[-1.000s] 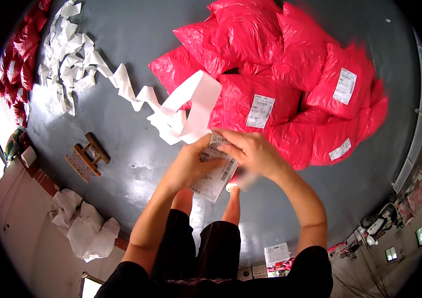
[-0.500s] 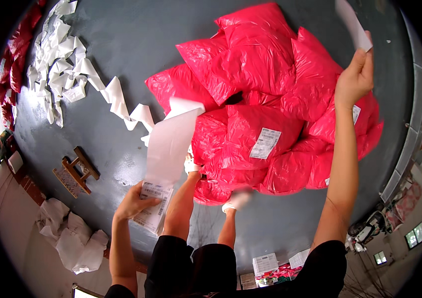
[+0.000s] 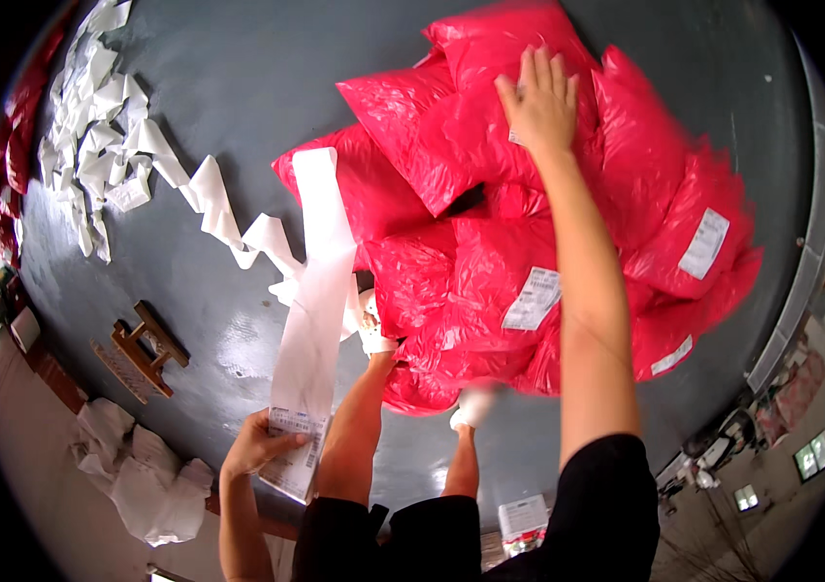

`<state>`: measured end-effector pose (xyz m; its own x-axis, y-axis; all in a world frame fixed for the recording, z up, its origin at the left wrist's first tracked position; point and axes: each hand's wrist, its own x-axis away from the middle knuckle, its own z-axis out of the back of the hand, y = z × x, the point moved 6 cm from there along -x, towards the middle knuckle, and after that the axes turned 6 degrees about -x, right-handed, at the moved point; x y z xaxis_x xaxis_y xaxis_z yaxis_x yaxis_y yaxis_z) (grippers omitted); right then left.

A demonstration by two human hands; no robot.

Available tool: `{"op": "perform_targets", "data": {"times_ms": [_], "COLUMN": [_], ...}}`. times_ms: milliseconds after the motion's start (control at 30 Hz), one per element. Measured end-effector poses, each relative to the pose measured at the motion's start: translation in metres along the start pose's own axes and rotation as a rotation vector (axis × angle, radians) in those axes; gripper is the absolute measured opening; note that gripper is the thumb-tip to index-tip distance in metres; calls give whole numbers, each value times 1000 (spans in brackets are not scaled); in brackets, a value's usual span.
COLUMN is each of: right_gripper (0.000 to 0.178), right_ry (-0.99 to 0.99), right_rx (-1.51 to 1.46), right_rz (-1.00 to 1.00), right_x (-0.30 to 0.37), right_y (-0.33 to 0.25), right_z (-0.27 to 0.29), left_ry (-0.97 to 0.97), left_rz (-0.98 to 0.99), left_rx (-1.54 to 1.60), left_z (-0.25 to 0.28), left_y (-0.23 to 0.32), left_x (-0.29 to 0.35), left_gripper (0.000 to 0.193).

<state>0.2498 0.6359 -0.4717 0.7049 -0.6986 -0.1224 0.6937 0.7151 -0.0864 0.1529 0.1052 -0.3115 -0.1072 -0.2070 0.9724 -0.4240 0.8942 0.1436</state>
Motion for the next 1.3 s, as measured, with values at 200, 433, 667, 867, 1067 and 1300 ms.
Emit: {"op": "perform_targets", "data": {"times_ms": [200,433,667,867,1067,1300], "right_gripper": [80,41,70,52,36,33], "right_ry": [-170,-750,-99,-771,-957,-217], "right_rx": [-765,-1503,-884,-1456,-1263,-1852], "right_rz": [-278,-227,-170,-86,-84,-1086], "right_x": [63,296,352,489,614,593], "right_y": [-55,-155,-60,-74,-46,134], "right_z": [29,226,319,342,351,301], "left_ry": [47,-178,-8,-49,-264,-244], "left_rz": [-146,-280,-255,-413,-126,195], "left_rx": [-208,-390,-465,-400,-846,-705], "left_z": [-42,-165,-241,-342,-402,-290], "left_y": [34,57,-26,-84,-172,-291], "left_x": [-20,16,44,85,103,101], "left_gripper": [24,22,25,16,22,26]}}
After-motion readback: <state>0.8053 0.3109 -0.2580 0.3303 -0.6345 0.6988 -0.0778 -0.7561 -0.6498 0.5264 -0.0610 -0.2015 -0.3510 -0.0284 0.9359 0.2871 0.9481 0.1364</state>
